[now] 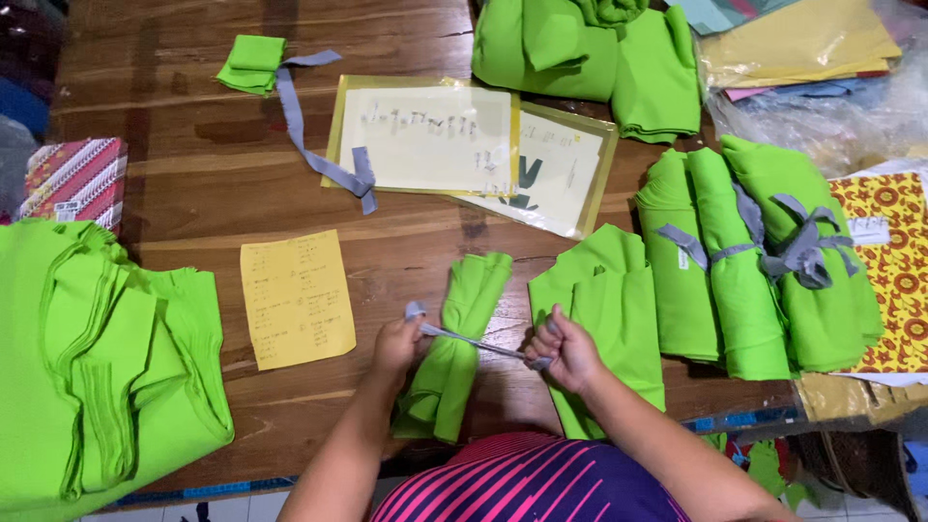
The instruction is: The person folds a stack of lime green shirts on a wooden table, ties each folded shirt with a grey ribbon, and stacks the finished bundles. The person also handles small white tags and places them on the shirts during the process.
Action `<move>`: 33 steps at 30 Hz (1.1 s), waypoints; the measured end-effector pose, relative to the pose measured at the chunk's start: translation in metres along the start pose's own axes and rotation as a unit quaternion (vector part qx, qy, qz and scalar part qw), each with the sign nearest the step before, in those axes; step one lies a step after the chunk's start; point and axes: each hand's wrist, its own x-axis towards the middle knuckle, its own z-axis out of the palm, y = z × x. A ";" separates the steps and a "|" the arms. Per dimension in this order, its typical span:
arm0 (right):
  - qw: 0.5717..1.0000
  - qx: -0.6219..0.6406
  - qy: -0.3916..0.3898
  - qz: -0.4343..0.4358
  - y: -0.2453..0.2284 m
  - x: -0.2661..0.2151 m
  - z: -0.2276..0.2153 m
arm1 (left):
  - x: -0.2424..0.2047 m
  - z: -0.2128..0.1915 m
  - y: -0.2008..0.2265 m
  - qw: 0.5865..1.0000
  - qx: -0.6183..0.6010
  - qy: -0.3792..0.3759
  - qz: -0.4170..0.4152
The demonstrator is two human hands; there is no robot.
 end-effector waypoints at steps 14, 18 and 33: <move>0.991 -0.067 0.112 0.039 -0.006 -0.001 0.032 | 0.000 0.032 -0.029 0.932 -0.346 -0.076 0.078; 0.996 -0.084 0.010 0.003 -0.033 0.023 0.091 | -0.030 0.018 0.007 0.958 -0.185 -0.118 0.186; 0.635 -0.705 -0.282 -0.140 0.017 0.059 0.106 | -0.042 0.033 0.025 0.969 -0.226 -0.002 0.103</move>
